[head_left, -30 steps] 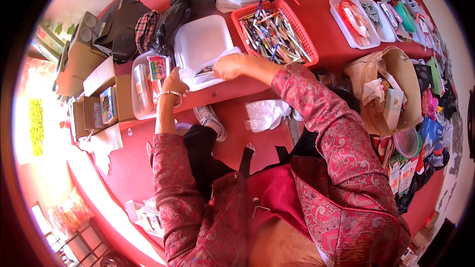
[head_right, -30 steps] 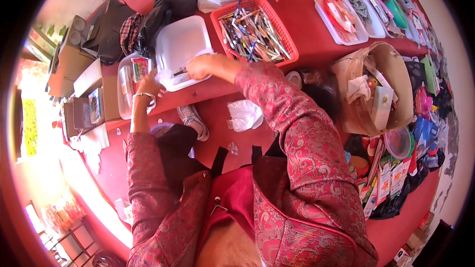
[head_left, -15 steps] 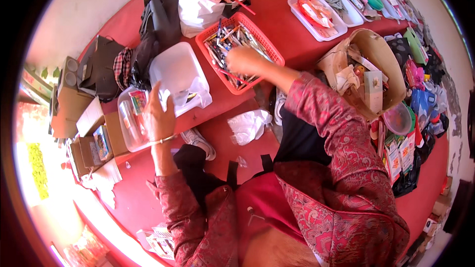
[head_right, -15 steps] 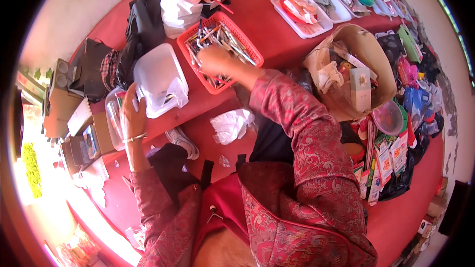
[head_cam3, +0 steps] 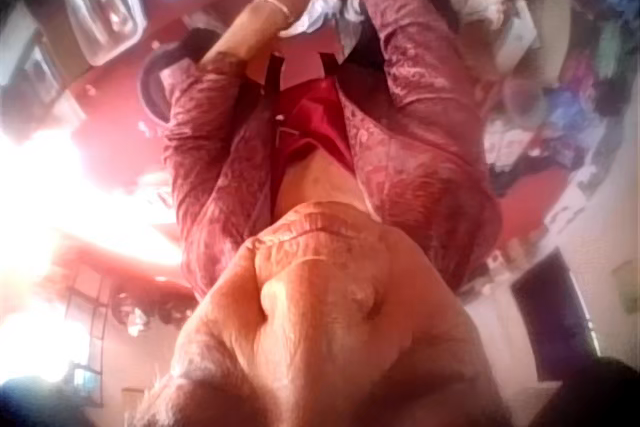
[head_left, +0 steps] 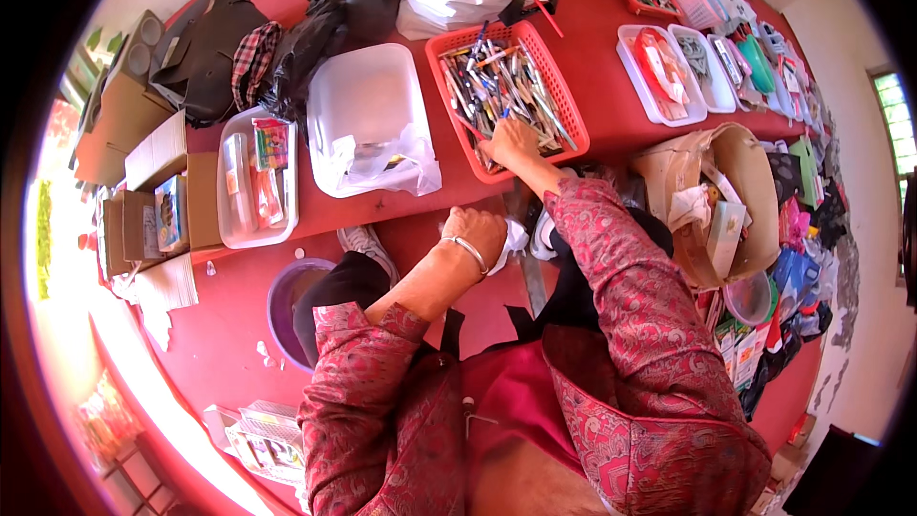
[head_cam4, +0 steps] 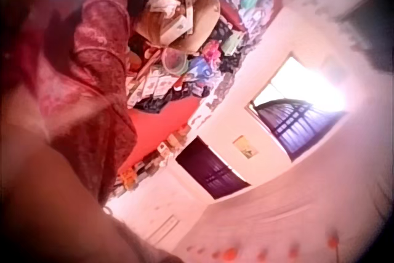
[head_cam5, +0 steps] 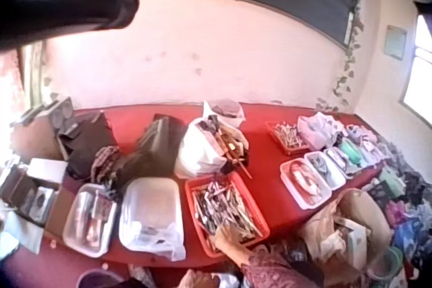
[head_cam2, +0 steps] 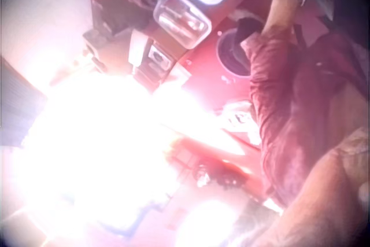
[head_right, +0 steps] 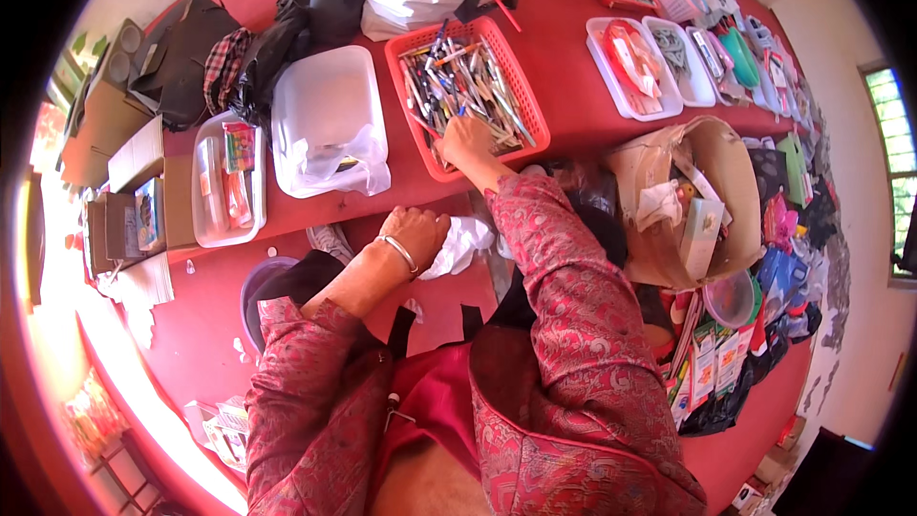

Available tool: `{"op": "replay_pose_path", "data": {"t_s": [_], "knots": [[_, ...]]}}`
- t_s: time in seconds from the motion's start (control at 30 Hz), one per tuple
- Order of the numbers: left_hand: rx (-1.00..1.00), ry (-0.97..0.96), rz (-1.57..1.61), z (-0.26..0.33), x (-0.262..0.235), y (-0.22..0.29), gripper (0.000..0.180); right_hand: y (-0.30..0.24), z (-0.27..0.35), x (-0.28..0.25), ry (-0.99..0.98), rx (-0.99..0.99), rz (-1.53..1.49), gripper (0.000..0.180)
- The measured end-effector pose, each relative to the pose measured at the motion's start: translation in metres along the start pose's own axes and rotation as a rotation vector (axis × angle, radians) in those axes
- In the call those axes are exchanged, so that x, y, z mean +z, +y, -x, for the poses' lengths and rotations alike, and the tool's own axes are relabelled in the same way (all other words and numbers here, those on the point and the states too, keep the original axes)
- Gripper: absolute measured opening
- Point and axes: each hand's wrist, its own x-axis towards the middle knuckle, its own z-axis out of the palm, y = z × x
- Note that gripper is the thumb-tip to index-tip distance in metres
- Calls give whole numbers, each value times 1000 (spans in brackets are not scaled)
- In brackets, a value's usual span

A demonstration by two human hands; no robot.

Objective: The person sits on the floor and sorts a large collection of pens and pencils from a red basket into a white plastic container. They handle the items one by one, occasionally using a plastic bag to transfer a batch of pens before continuing to sort the remaining items.

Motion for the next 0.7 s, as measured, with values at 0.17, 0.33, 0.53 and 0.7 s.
{"op": "replay_pose_path", "data": {"t_s": [0.17,0.33,0.53,0.7], "knots": [[-41,17,-22,5,-1,-5,18,0,-8,15,277,11,-123,30],[-24,0,-42,10,2,-6,19,9,-12,5,201,-7,-126,25],[-42,-2,-30,5,3,-9,19,55,-50,-27,134,120,-851,16],[-77,10,-14,3,0,-13,19,70,-44,-96,101,-264,-574,19]]}}
